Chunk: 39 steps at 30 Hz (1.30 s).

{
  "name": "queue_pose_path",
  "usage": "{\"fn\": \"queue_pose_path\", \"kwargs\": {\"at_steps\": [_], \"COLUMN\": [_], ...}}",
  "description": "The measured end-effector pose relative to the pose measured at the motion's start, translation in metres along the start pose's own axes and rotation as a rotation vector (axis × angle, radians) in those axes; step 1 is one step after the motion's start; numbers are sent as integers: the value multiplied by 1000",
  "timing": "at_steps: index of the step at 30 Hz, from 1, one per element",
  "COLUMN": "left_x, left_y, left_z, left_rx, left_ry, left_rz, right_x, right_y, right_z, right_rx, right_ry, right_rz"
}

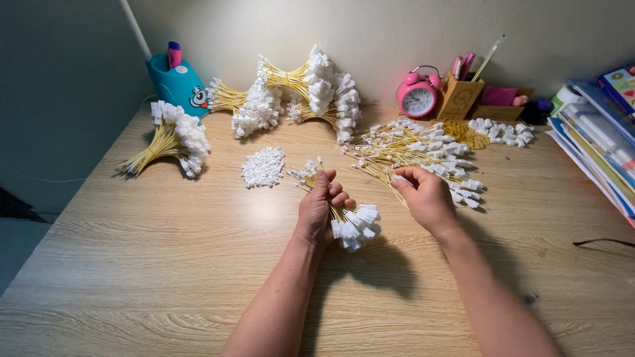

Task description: The person repeatedly picks up small white plastic caps and yellow sticks from a wooden desk and inserts the caps onto the stick ends. Bundles of finished swabs and loose components are visible on the desk. The person works by hand without visible tools.

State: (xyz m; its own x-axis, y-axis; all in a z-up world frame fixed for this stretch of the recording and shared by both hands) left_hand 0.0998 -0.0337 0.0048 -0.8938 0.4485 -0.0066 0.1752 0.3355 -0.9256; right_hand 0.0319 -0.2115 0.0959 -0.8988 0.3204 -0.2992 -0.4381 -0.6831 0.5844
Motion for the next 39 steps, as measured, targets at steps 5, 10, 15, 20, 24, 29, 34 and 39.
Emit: {"fn": "queue_pose_path", "kwargs": {"at_steps": [5, 10, 15, 20, 24, 29, 34, 39], "left_x": [22, 27, 23, 6, 1, -5, -4, -4], "left_y": [-17, -28, -29, -13, -12, 4, 8, 9], "left_z": [-12, -16, -8, 0, -1, -6, -8, -8], "left_rx": [-83, -109, -68, -74, 111, 124, 121, 101], "left_ry": [-67, -89, -38, -53, -74, -65, -70, -68], "left_rz": [-169, -171, -110, 11, 54, -7, -39, -46], "right_x": [14, 26, 25, 16, 6, 15, 27, -3], "right_y": [-19, -28, -34, -6, 46, 55, 30, 22], "right_z": [32, 39, 28, 21, -8, -23, -7, -31], "right_rx": [-422, -440, -448, -478, -248, 176, 338, 515], "right_ry": [-108, -161, -153, -168, -114, -231, -251, 68], "right_rz": [174, 287, 392, 319, 122, 171, 292, 26]}}
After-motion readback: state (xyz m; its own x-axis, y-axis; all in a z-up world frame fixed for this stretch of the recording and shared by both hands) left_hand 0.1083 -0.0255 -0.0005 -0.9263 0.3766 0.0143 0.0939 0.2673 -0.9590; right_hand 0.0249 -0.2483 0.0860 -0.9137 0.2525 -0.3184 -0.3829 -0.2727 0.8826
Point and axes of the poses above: each hand's wrist, its own x-axis away from the middle knuckle, its own y-axis out of the back of the hand, z = x × y, the point moved 10 cm from there along -x, towards the middle knuckle, and after that the axes turned 1 degree about -z, right-handed, at the moved point
